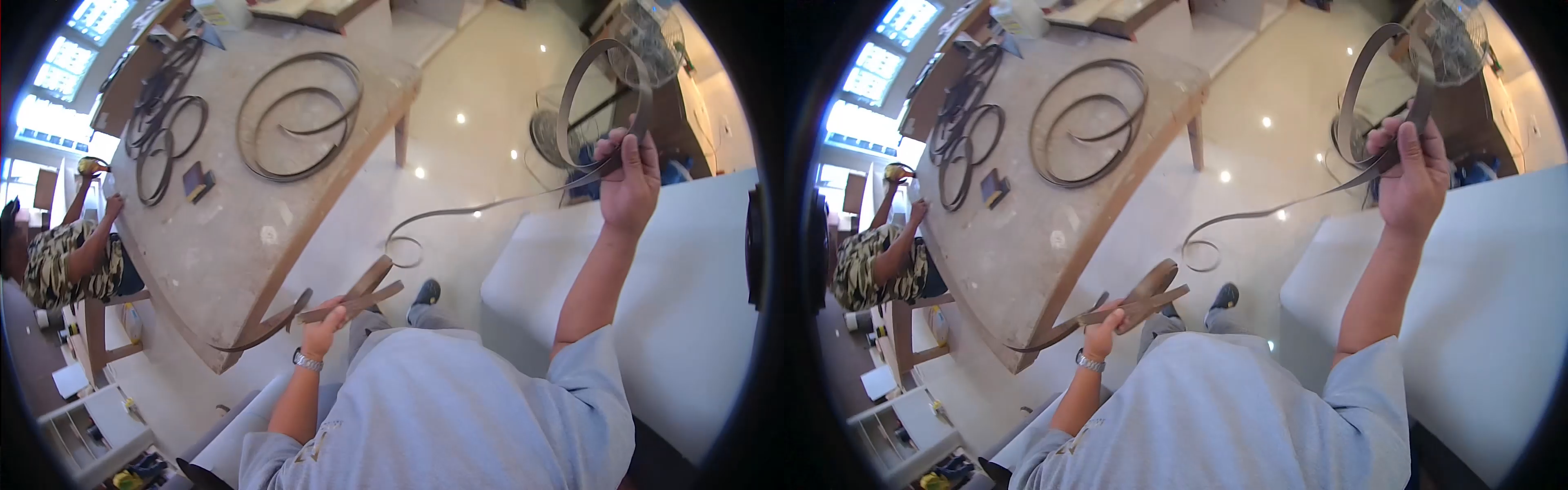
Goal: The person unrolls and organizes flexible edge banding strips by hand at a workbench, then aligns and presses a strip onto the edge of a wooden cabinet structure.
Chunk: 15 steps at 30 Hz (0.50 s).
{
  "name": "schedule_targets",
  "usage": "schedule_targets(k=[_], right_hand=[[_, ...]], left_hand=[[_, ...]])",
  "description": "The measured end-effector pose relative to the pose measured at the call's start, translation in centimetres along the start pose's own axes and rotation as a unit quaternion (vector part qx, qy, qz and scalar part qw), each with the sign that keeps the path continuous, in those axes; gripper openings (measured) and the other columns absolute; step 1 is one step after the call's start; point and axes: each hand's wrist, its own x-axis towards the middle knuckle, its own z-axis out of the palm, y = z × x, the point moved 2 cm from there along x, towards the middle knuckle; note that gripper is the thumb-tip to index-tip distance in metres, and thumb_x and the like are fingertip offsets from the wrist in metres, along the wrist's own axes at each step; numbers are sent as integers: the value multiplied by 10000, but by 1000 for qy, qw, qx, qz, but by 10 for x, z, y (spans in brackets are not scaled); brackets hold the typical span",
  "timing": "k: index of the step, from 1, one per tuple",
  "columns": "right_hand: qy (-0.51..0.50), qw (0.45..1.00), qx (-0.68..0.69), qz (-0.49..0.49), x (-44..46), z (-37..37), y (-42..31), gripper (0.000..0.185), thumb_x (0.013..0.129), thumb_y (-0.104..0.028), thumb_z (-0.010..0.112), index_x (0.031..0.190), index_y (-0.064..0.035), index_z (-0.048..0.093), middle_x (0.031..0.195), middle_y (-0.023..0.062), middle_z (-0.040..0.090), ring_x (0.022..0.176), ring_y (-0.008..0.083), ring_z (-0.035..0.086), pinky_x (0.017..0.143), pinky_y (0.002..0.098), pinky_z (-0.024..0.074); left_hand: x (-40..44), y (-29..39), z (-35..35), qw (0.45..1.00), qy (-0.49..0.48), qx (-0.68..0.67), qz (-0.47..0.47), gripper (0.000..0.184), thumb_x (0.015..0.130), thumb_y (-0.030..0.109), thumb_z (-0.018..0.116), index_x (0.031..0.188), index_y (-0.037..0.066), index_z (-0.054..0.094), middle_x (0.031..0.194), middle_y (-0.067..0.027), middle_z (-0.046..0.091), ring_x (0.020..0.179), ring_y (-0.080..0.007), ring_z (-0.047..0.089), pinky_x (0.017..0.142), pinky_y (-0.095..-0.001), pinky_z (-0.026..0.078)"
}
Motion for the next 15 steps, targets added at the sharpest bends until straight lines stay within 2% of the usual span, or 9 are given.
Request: schedule_targets(k=[2,5,8,11,14,15], right_hand=[[-10,999,-15,-32,27,9,-24,229,941,-86,578,1152,5,582,929,98,667,769,173,628,710,318,501],[-24,995,-63,-76,57,36,-62,208,935,-96,593,1104,25,601,917,102,670,747,164,627,703,298,491],[-68,990,-72,-100,78,61,-78,195,933,-102,597,1079,25,616,909,99,672,742,158,629,705,290,489],[-62,989,-95,-99,93,82,-81,194,934,-109,595,1068,29,622,905,95,669,750,152,626,707,289,483],[-70,990,-98,-80,102,88,-78,205,935,-112,593,1081,31,614,923,98,667,758,147,627,703,287,481],[-78,989,-99,-75,108,87,-81,211,935,-113,592,1088,31,611,932,100,667,762,145,628,701,287,480]], left_hand=[[-9,22,-16,992,44,-114,38,357,911,227,583,1187,2,606,852,-56,646,739,-144,580,623,-282,470],[-23,71,-32,932,100,-332,110,378,916,251,548,1201,6,592,839,-66,627,701,-162,546,623,-306,442],[-30,120,-56,894,16,-370,252,427,921,291,520,1241,12,563,845,-71,616,703,-183,529,678,-337,426],[-26,175,-67,867,48,-343,359,478,927,313,503,1278,-12,523,871,-84,605,719,-192,518,729,-362,418],[8,224,-74,851,136,-264,433,492,943,337,461,1233,-56,524,829,-87,585,689,-161,469,750,-366,392],[26,236,-77,838,132,-261,460,480,944,296,475,1236,-83,521,859,-88,596,704,-155,472,725,-343,397]])
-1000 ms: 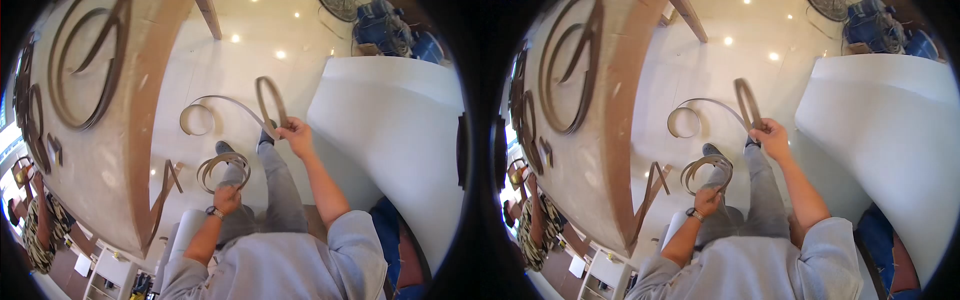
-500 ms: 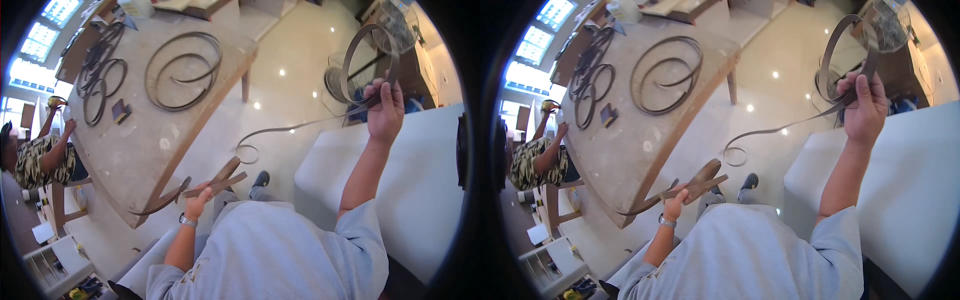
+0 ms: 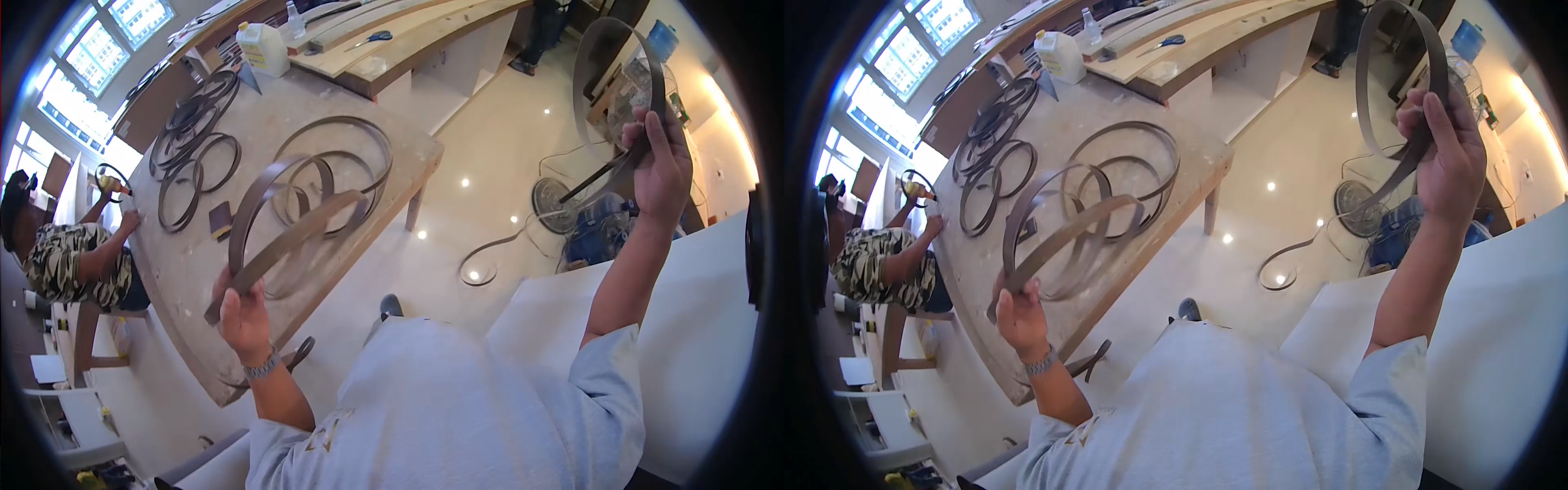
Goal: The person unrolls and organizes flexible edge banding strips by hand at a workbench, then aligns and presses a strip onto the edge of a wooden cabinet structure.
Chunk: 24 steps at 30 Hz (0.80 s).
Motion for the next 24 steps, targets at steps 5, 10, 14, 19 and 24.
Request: schedule_targets(k=[5,10,14,19,24], right_hand=[[46,995,-75,-55,18,-25,-23,257,955,-90,550,1179,36,570,1007,105,655,820,159,631,754,302,482],[62,992,-97,-45,9,-83,-44,320,976,-97,511,1261,46,517,1108,118,640,871,170,641,832,281,489],[64,997,-49,-14,11,-112,-43,304,982,-112,501,1237,49,538,1143,101,626,886,139,568,799,265,429],[31,999,27,25,44,-116,-24,361,992,-116,480,1299,74,466,1213,108,576,905,135,519,802,262,427],[-11,998,37,50,60,-92,3,402,978,-58,461,1364,38,398,1239,130,548,917,119,561,737,234,495]], left_hand=[[94,-34,25,986,-38,144,73,410,930,166,504,1251,-89,514,967,-97,618,760,-129,494,684,-262,394],[132,-24,33,973,-13,191,128,408,902,118,540,1235,-114,508,899,-92,602,711,-113,486,638,-242,392],[141,-27,16,985,1,130,115,424,904,119,544,1266,-94,487,945,-98,614,722,-122,481,662,-250,398],[137,-36,3,994,46,60,76,407,925,107,523,1290,-68,480,1029,-94,620,752,-131,478,685,-272,406],[125,-38,4,997,50,13,66,402,943,127,490,1296,-65,479,1016,-96,620,751,-124,470,691,-275,400]])
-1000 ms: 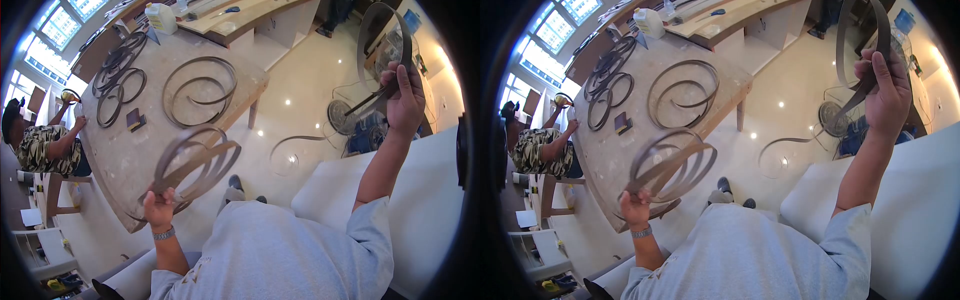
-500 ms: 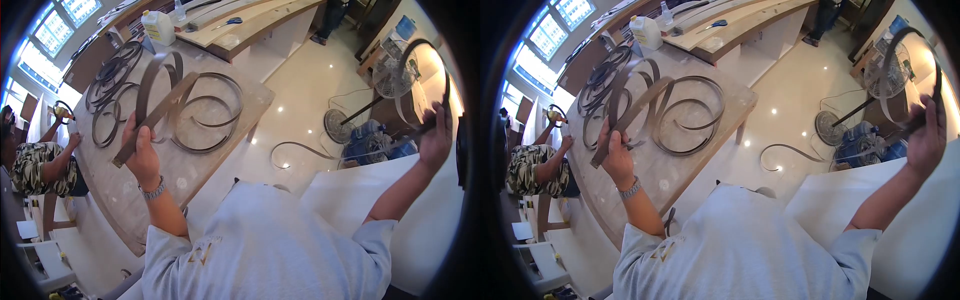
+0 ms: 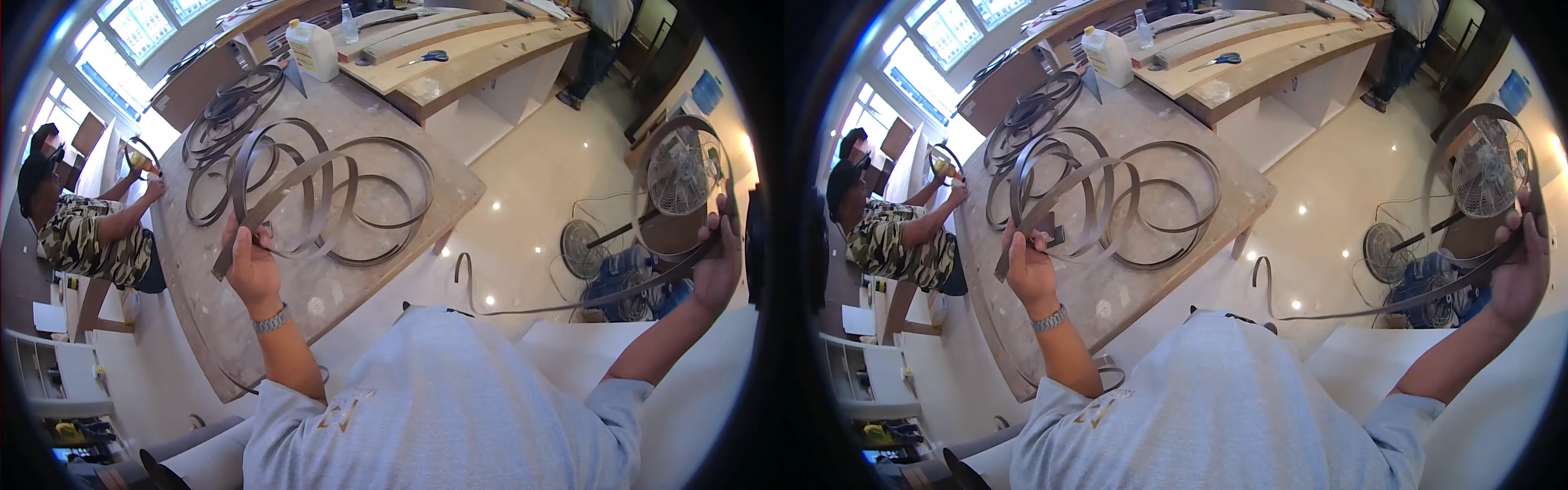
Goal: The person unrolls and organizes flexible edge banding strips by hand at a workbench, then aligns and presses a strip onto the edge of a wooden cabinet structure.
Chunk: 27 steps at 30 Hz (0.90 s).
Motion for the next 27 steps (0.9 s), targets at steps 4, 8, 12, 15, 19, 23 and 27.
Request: schedule_targets(k=[4,8,12,15,19,23,27], right_hand=[[-32,996,46,67,-3,23,40,441,973,-73,481,1384,44,374,1190,103,571,836,95,563,643,214,497],[-53,988,99,109,-13,50,70,512,948,-54,491,1417,56,318,1086,85,555,838,98,566,647,207,506],[-31,979,130,153,-27,39,96,510,941,-78,510,1401,55,336,1050,72,524,813,105,581,626,214,513],[-1,970,167,179,-42,27,112,390,941,-58,499,1312,48,438,1022,103,580,765,128,610,626,246,523],[33,963,174,201,-59,9,123,344,945,-67,500,1274,28,478,1003,97,607,757,125,622,610,253,511],[68,963,160,208,-76,-5,123,336,946,-76,504,1269,13,486,989,95,617,742,130,622,611,257,507],[101,961,156,203,-92,-12,119,334,950,-84,501,1273,1,485,975,89,623,731,132,624,603,258,498]], left_hand=[[-12,5,5,1000,16,-14,-7,419,951,154,475,1305,-69,466,975,-86,612,753,-116,470,695,-266,390],[-21,11,15,1000,12,22,4,426,952,151,474,1312,-75,449,970,-83,608,760,-116,477,698,-267,389],[-22,5,41,995,42,90,17,411,942,108,502,1303,-80,450,960,-76,604,781,-110,496,701,-260,406],[-18,-14,52,985,21,167,26,402,929,98,547,1280,-84,475,962,-64,606,775,-100,505,699,-246,416],[6,-35,75,950,-36,307,53,383,906,117,619,1224,-80,539,947,-54,620,790,-93,540,727,-250,457],[23,-37,125,904,-98,392,138,371,893,115,645,1209,-63,563,1000,-90,646,876,-138,598,766,-279,488],[20,-89,132,864,-181,431,187,350,874,118,667,1185,-25,593,1082,-152,658,945,-198,635,813,-307,495]])
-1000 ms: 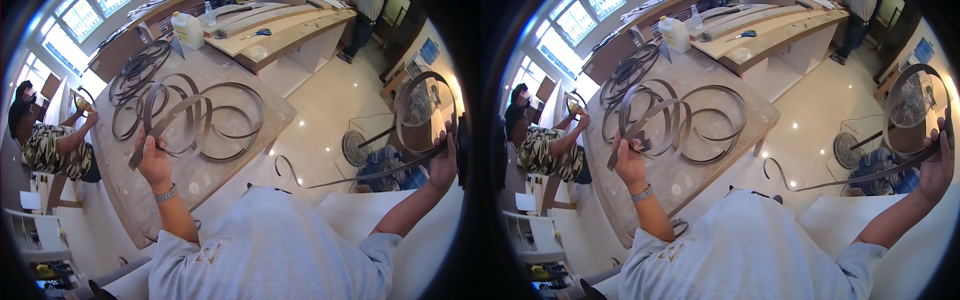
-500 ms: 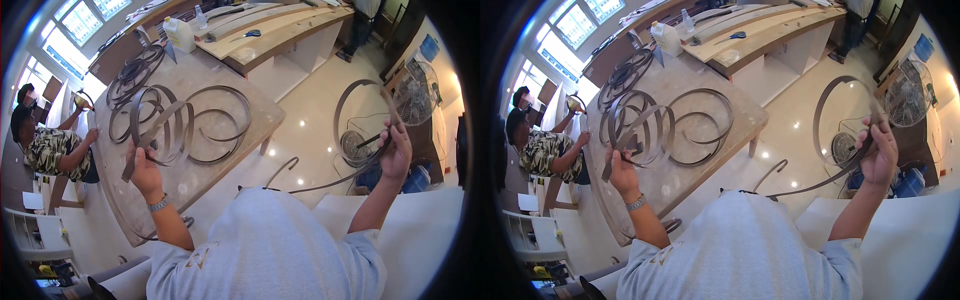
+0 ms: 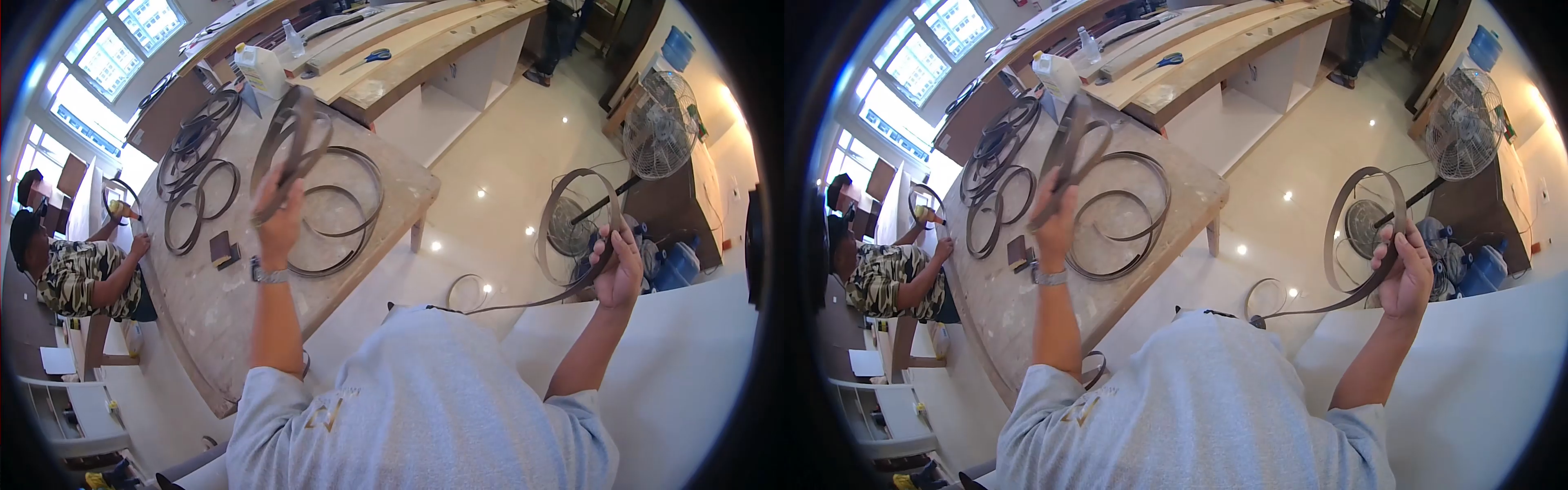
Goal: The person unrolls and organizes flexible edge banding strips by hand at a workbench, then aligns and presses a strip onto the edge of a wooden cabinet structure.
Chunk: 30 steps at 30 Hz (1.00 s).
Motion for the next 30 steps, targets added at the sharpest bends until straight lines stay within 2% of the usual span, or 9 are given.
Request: schedule_targets(k=[2,6,9,12,15,18,21,24,30], right_hand=[[3,1000,6,0,-5,-5,3,327,952,-88,501,1267,-2,489,968,85,625,722,131,622,598,258,493],[21,1000,11,4,-14,-6,7,305,952,-93,508,1244,-5,496,954,76,625,707,129,616,596,258,492],[20,1000,7,7,-17,-4,5,296,951,-94,513,1234,-8,499,943,74,625,705,131,616,594,261,493],[21,1000,10,17,-17,-1,11,296,950,-93,514,1234,-9,500,934,74,626,704,135,619,592,265,493],[19,999,17,31,-12,7,23,300,949,-91,514,1238,-8,502,927,77,626,702,137,618,591,269,494],[7,999,17,44,-9,11,32,310,949,-88,515,1247,-6,500,921,79,626,709,139,617,591,272,494],[-7,998,24,53,-5,17,36,322,947,-85,514,1257,1,495,917,81,627,717,143,616,591,274,494],[-23,997,28,61,0,19,38,330,945,-81,514,1262,7,492,915,81,627,721,149,616,596,275,494],[-38,998,23,51,5,15,35,316,938,-71,524,1242,11,517,924,91,636,770,170,631,663,282,515]], left_hand=[[-29,-26,39,996,-54,55,-37,338,848,145,694,1147,5,622,1033,-162,676,918,-233,658,828,-328,497],[-116,-108,113,975,-110,-88,-173,347,801,228,731,1063,14,654,909,-157,693,832,-310,667,776,-383,508],[-129,-96,119,976,-155,42,-146,325,790,215,736,1033,14,658,910,-175,687,820,-324,666,736,-389,515],[-128,-88,117,987,-118,67,-82,322,788,220,739,1022,13,659,895,-179,686,805,-334,666,709,-391,520],[-129,-90,115,990,-100,23,-100,321,794,216,735,1033,17,656,885,-177,684,792,-329,664,700,-376,518],[-126,-89,110,970,-121,6,-212,310,804,207,732,1036,16,657,886,-170,689,777,-298,672,699,-355,516],[-117,-86,102,968,-120,-9,-220,290,824,198,719,1047,21,662,881,-157,695,762,-255,677,695,-340,515],[-111,-98,107,975,-73,-48,-206,277,847,198,703,1060,24,671,894,-138,701,806,-228,676,725,-337,517],[-43,-76,76,986,26,19,-166,235,899,169,643,1076,18,679,1040,-126,692,948,-222,651,833,-331,497]])
